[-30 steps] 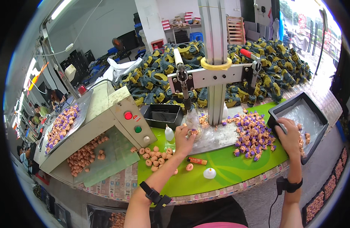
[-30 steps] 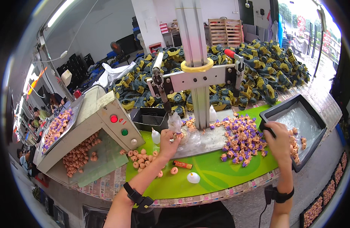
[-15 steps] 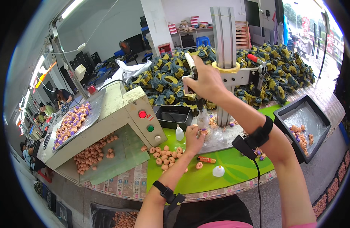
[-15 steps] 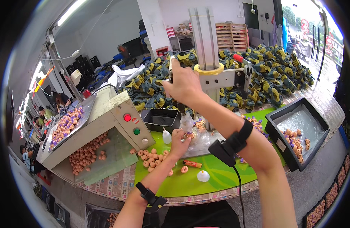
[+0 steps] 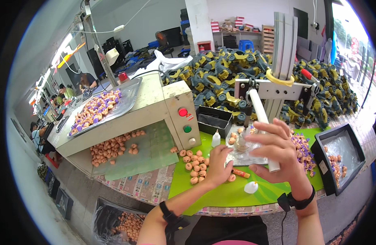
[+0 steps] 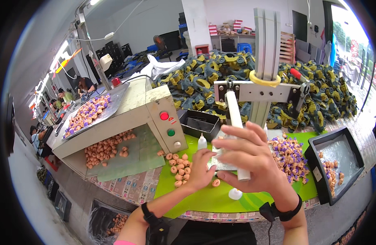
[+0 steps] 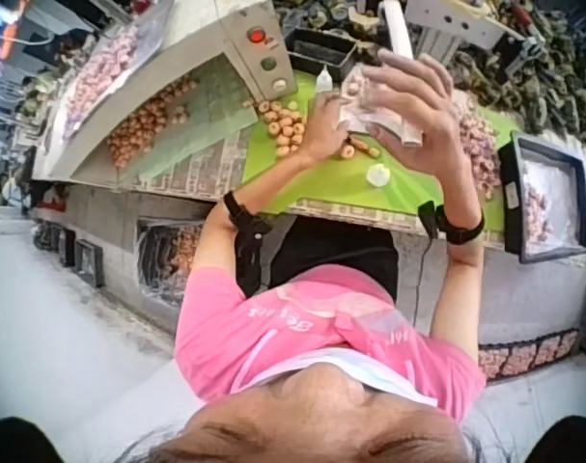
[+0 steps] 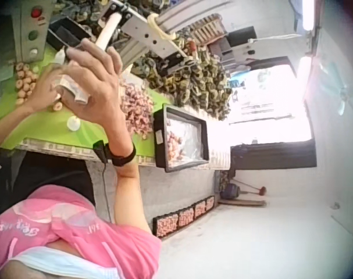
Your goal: Applying adhesive and manually assembling small plastic toy head components in a manufacturing facility.
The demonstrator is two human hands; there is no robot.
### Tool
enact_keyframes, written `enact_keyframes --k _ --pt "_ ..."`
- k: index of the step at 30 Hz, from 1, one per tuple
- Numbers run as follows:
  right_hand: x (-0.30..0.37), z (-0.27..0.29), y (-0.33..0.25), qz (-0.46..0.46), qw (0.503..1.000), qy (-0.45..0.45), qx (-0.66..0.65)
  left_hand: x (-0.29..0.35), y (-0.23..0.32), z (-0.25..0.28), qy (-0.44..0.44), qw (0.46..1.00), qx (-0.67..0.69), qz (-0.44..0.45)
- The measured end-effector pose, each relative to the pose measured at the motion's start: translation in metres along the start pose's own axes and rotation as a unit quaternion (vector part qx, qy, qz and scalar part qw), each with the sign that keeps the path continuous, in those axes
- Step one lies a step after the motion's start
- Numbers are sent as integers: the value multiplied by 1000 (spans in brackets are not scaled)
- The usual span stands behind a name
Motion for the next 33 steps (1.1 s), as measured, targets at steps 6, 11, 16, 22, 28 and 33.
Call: enact_keyframes --k 6,11,16,22,28,33 --pt "93 -2 11 -238 969 46 -46 50 -27 109 112 989 -93 32" --pt "160 -15 -9 -344 935 -63 -48 45 -65 143 23 958 -285 11" --pt "189 -16 -17 -426 898 -54 -95 29 -73 142 -40 947 -315 45" --pt "210 -24 -27 -437 888 -70 -123 21 -82 146 -50 960 -272 35" --pt "211 -29 -37 -440 883 -81 -141 28 -84 148 -52 971 -234 25" --pt "223 -34 -38 -459 870 -88 -156 46 -82 134 -113 972 -193 71"
Point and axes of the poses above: each hand's wrist, its own x-axis away from the middle knuckle, its own z-axis out of the back of the hand, y = z × x, the point moved 5 cm from there along -x, towards the middle knuckle, and after that the axes turned 13 degrees about x, right-handed, at the moved point
